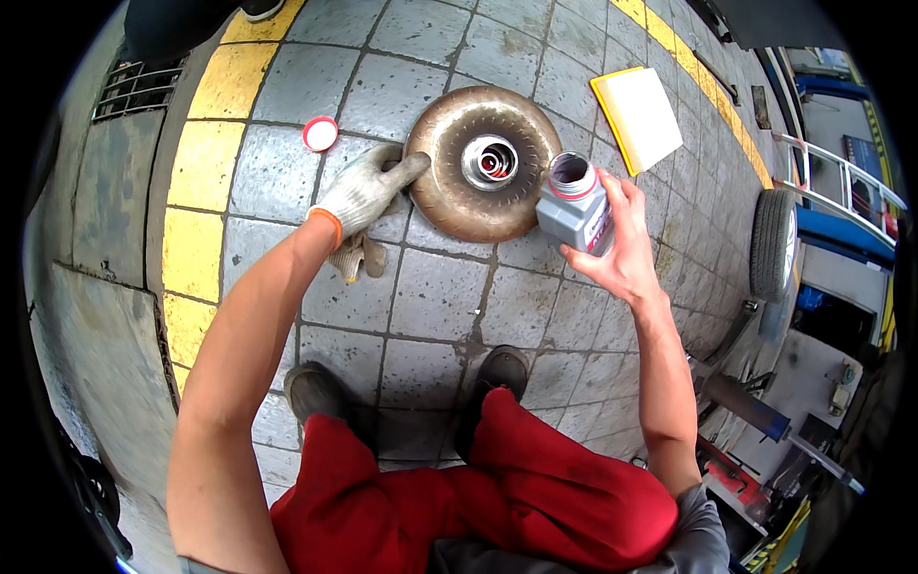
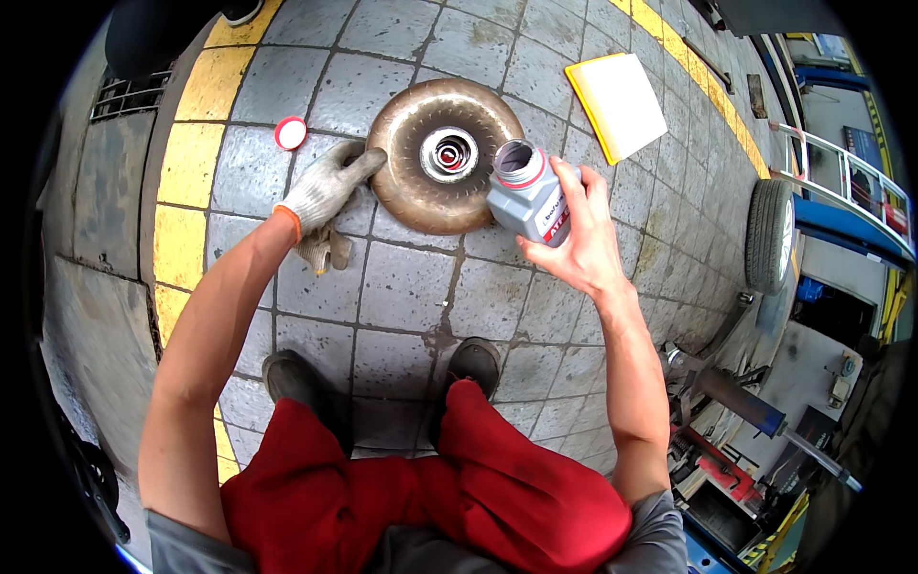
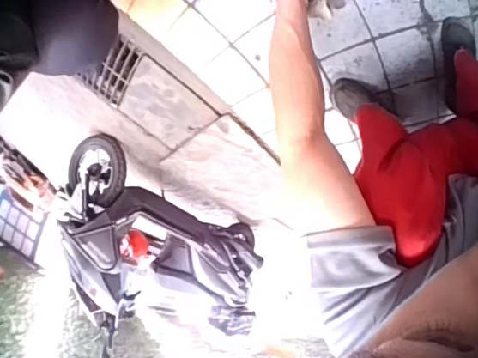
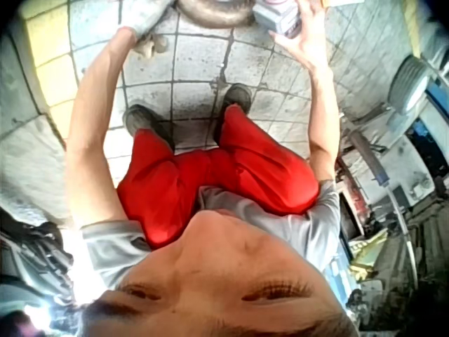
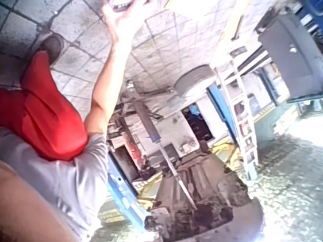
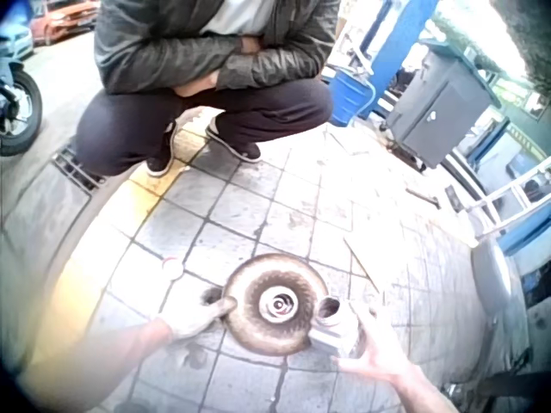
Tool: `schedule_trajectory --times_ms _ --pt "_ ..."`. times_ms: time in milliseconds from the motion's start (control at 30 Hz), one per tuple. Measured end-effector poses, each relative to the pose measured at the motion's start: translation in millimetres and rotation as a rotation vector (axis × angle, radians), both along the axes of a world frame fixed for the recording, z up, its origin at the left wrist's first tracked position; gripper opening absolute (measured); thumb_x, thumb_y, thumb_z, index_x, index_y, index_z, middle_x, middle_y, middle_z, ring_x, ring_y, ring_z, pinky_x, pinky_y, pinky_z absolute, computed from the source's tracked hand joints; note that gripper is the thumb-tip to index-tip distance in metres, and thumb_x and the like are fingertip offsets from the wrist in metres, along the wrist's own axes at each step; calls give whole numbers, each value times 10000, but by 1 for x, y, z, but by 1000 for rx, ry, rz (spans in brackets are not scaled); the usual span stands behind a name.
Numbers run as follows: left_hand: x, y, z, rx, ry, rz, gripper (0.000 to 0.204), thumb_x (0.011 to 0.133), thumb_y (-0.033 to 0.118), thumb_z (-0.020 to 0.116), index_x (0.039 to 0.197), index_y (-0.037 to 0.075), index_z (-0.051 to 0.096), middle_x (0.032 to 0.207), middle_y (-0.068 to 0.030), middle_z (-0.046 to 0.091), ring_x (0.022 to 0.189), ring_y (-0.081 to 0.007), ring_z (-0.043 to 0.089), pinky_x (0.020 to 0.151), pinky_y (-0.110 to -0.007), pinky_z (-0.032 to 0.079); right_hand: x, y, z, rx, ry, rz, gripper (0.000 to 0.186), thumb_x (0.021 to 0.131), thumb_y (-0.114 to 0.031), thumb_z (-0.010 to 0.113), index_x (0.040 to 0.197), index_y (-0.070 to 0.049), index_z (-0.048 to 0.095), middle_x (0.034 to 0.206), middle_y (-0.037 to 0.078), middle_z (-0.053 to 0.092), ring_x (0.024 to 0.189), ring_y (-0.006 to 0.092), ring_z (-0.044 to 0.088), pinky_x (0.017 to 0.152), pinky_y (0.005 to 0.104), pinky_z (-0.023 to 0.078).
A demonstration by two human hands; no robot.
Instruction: The person retrieves a bottle of red lubricant and pours it into the center of a turbocharger component resting on the floor. They rotate the turbocharger to distribute the fluid and continue pouring in several stages.
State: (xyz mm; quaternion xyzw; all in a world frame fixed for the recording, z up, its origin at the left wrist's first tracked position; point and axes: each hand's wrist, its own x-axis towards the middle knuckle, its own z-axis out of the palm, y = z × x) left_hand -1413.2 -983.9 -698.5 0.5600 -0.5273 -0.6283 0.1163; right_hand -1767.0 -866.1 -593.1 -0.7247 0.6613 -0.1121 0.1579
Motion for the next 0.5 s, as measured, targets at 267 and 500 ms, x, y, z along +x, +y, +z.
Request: schedule_trajectory --times_ms 267,500 --pt "4 -1 -8 23 18 -5 979 960 740 678 1552 -29 546 1299 -183 731 989 -197 720 922 -346 584 17 -8 11 80 154 7 1103 655 -275 920 1654 -182 460 1463 327 483 1322 490 555 1145 528 497" --pt "3 -1 -13 23 42 13 980 971 727 681 1569 -33 526 1355 -189 699 1064 -197 685 911 -342 579 27 -12 17 84 229 33 1060 666 -253 892 1648 -217 494 1435 324 507 1295 495 574 1139 539 493"
